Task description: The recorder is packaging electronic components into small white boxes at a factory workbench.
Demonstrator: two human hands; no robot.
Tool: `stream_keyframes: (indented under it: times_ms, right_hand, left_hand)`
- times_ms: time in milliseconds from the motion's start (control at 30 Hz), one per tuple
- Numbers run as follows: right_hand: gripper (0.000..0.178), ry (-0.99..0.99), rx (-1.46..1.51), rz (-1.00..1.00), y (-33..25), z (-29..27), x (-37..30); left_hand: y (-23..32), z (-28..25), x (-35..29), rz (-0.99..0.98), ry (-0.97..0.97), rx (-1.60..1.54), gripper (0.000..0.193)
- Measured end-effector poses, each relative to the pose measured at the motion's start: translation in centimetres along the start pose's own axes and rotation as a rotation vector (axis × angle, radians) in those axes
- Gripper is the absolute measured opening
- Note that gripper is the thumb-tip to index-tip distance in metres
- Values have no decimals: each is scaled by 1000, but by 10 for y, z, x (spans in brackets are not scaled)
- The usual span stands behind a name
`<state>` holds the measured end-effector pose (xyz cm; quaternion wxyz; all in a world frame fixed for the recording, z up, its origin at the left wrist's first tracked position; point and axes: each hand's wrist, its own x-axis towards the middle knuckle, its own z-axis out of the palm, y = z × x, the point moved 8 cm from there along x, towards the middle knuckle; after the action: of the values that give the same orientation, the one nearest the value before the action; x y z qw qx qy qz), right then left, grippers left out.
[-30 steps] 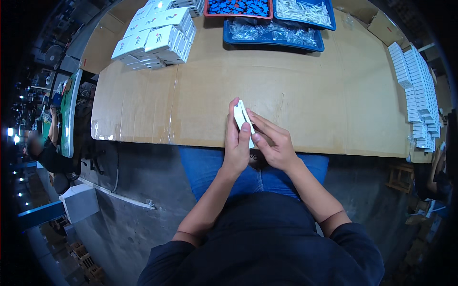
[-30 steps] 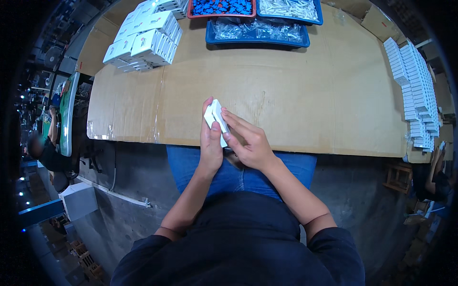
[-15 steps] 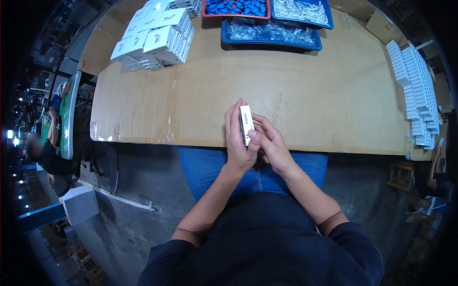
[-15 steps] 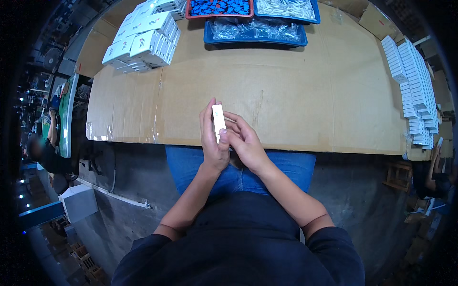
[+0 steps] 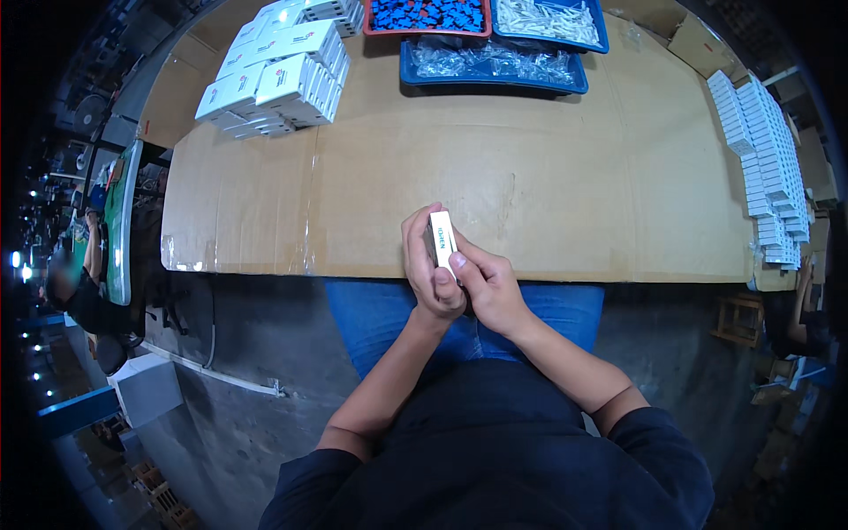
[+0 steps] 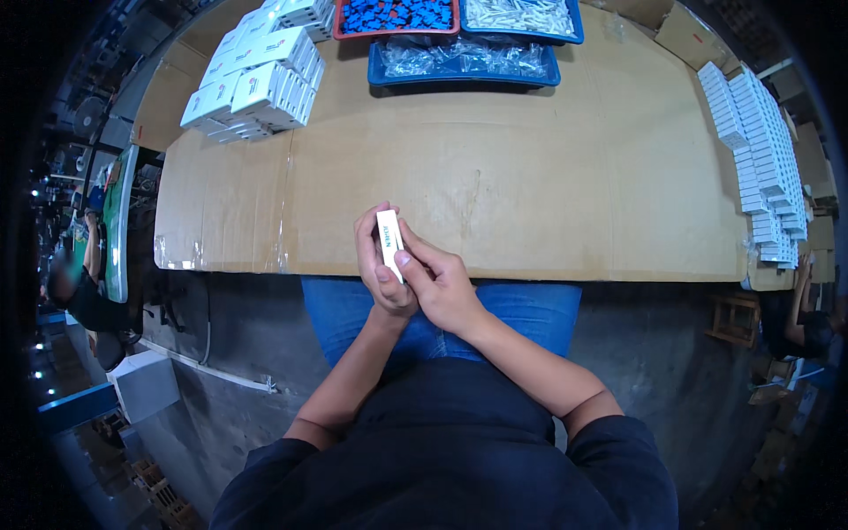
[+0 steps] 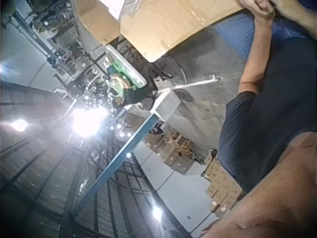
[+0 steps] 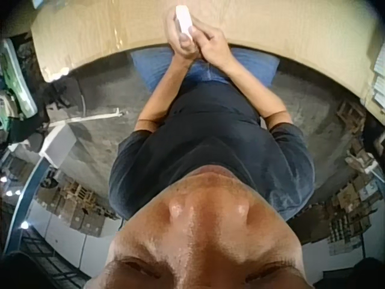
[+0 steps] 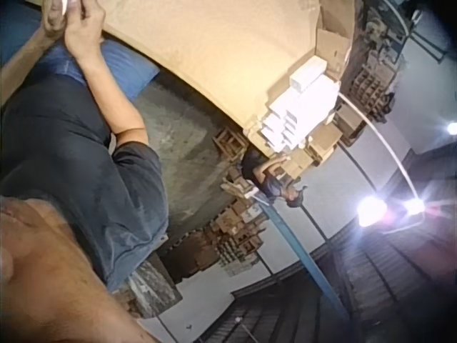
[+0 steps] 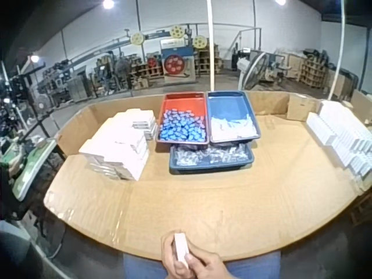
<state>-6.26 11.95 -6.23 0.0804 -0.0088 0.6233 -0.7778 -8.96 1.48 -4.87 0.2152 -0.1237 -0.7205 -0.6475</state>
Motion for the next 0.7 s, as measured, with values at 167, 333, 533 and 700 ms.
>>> stream_keyframes:
  times_ms: [167,333,533,700]
  right_hand:
    - [52,-28,-91,-5,-4,1,-3]
    - [51,-82,-190,-58,-14,7,-3]
    - [49,-68,-223,-133,-20,6,-4]
    - [48,-33,-279,-126,-26,4,-3]
  left_hand:
    - [3,-3,-2,-7,-5,-21,92]
    - [0,-9,-6,-5,42,-58,89]
    - [1,-7,-8,-21,33,-83,90]
    - [-2,-4,-6,-118,-1,-102,99]
